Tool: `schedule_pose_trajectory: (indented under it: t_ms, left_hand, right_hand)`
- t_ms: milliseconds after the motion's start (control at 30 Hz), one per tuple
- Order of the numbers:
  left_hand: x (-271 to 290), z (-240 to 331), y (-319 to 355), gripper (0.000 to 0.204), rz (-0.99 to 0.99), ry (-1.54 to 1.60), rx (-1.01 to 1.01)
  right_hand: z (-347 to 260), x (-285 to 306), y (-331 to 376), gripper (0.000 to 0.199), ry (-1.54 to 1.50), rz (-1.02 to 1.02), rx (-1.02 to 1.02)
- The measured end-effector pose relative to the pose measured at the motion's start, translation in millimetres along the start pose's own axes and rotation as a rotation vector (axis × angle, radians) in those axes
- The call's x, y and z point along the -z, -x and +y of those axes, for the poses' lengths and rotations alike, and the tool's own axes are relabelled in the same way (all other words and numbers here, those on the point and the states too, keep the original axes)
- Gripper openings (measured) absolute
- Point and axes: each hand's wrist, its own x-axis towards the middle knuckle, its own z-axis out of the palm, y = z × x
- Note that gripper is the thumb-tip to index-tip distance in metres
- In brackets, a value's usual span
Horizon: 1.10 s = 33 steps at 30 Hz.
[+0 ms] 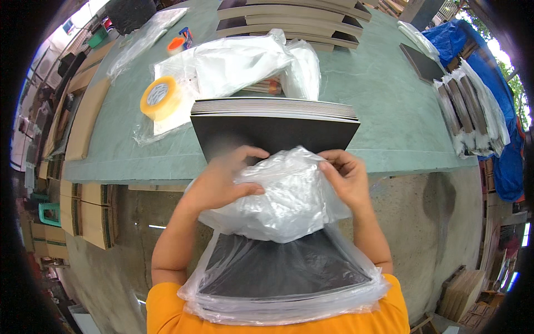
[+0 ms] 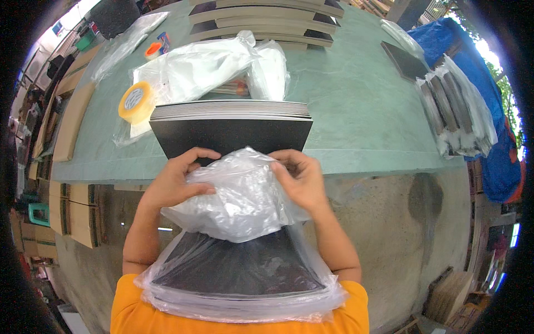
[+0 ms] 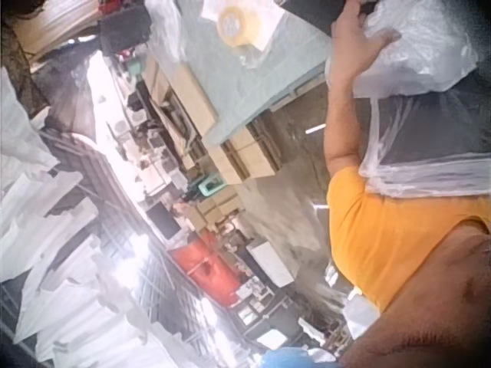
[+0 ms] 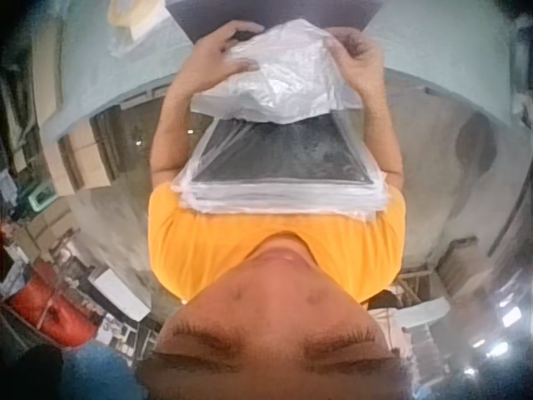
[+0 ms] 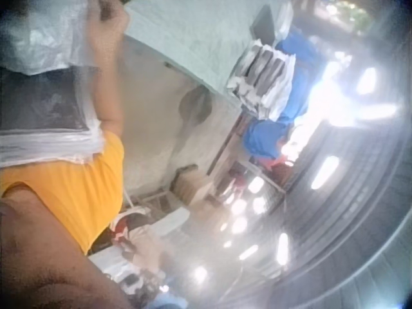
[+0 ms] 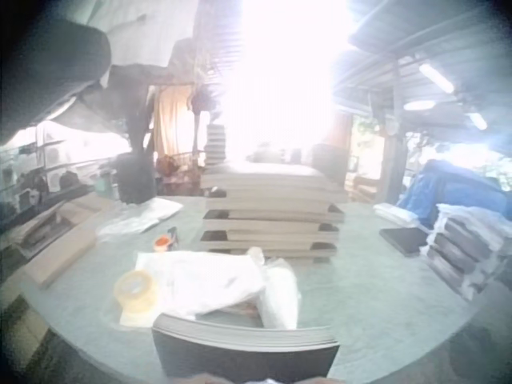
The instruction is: The person wraps individual black-covered books in clear plastic sheets by hand, folding the plastic around the edges and inserting it into the inner covers.
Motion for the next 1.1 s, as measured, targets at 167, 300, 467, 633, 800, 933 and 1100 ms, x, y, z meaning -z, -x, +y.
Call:
schedule_pose_trajectory:
  t_ms: [167, 300, 467, 633, 800, 933, 1100]
  left_hand:
    - [6, 1, 2, 0.045, -0.008, -0.123, -0.067]
    - [-2, 2, 6, 0.047, 0.440, -0.721, -0.318]
    - [-61, 27, -12, 0.057, 0.211, -0.064, -0.158]
    - [-58, 18, -20, 0.061, 0.039, 0.118, -0.085]
    - [-72, 17, -25, 0.041, 0.170, 0.178, -0.282]
    - [-28, -27, 9, 0.022, 0.238, -0.048, -0.200]
    - [59, -139, 93, 0.033, 1.007, -0.034, 0.362]
  right_hand:
    - [8, 10, 1, 0.008, 0.054, -0.179, -0.116]
    - [10, 19, 1, 0.017, 0.126, -0.131, -0.255]
    - [16, -21, 3, 0.020, -0.115, -0.196, -0.090]
    - [26, -12, -3, 0.013, -0.508, -0.178, -0.159]
    - [26, -18, -5, 0.021, -0.584, -0.161, -0.147]
    - [48, 11, 6, 0.015, -1.101, 0.049, -0.169]
    - [62, 75, 35, 0.019, -1.037, 0.287, -0.100]
